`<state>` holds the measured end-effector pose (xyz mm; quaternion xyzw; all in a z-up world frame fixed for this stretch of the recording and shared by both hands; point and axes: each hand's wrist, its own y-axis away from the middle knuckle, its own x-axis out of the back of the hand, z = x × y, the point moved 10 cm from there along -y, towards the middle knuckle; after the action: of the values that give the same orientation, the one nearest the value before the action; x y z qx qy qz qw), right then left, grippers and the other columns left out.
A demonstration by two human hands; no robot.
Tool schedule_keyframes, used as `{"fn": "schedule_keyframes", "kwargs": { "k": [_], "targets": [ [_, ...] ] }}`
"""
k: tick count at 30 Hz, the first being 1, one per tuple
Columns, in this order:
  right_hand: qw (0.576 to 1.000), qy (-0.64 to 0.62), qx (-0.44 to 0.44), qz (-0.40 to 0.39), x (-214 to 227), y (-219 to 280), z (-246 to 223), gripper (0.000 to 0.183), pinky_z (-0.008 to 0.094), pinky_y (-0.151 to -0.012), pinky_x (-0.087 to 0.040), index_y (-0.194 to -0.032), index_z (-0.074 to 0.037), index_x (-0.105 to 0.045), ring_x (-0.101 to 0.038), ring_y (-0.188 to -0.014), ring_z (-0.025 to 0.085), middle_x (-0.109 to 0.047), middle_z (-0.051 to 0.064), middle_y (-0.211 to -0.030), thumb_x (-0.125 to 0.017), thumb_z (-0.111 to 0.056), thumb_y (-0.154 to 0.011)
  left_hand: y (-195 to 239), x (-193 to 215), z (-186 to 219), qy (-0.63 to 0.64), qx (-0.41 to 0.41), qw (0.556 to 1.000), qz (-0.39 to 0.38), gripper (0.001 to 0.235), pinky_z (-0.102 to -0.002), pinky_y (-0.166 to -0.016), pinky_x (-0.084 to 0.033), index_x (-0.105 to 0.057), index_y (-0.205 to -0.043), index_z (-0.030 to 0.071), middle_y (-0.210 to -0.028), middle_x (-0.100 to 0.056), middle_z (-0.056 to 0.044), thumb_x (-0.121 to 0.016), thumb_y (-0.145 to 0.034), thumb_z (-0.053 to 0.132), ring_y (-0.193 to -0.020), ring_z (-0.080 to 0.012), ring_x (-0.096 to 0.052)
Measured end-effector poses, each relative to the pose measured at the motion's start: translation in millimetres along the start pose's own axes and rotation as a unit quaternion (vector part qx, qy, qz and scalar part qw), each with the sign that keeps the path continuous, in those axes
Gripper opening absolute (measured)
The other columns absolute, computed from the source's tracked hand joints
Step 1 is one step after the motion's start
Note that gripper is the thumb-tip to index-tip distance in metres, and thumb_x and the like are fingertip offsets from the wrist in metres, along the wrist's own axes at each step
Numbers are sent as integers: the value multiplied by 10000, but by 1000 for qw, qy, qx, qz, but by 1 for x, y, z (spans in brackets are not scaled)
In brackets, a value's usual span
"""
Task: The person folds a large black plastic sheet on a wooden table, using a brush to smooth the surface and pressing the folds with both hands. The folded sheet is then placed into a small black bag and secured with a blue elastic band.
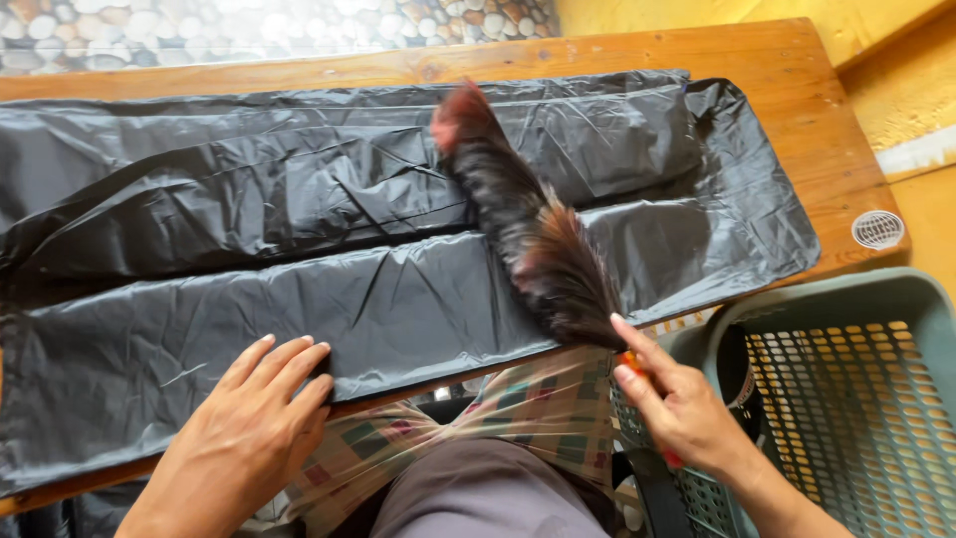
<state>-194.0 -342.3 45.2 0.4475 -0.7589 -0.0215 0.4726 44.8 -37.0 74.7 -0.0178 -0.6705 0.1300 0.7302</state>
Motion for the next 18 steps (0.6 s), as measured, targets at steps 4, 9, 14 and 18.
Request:
{"fn": "schedule_keyframes", "kwargs": {
  "k": [4, 9, 14, 18],
  "targets": [
    [975, -192, 17, 109, 58, -30, 71, 555, 309, -814, -477, -1554, -105, -500, -578, -742, 171, -602, 84, -767, -524, -166, -1003, 13, -13, -3, -10, -11, 1000, 19, 260, -498, -1160, -414, -648, -1082, 95, -1367, -621, -162, -654, -834, 172, -1312, -310, -577],
    [931, -234, -6, 282, 96, -10, 95, 453, 297, -648, -454, -1533, -45, -293, -571, -756, 168, -609, 130, -880, -429, -203, -1132, 15, -8, -4, 11, 5, 998, 61, 243, -488, -1133, -449, -652, -1107, 77, -1370, -637, -142, -619, -914, 221, -1309, -301, -598],
    [973, -190, 22, 128, 36, -13, 79, 629, 309, -775, -493, -1620, -118, -395, -596, -731, 175, -620, 113, -785, -520, -173, -1006, 12, 4, -5, 21, 36, 996, 81, 259, -478, -1143, -446, -663, -1078, 82, -1333, -651, -140, -651, -927, 292, -1286, -289, -613],
    [890, -408, 42, 199, 43, -23, 72, 177, 211, -464, -380, -1046, -227, -328, -452, -584, 104, -511, 75, -820, -435, -258, -1184, 34, 30, -31, 15, 125, 985, 115, 495, -502, -1151, -446, -705, -1094, 50, -1323, -673, -148, -734, -855, 483, -1255, -290, -634]
  ]
}}
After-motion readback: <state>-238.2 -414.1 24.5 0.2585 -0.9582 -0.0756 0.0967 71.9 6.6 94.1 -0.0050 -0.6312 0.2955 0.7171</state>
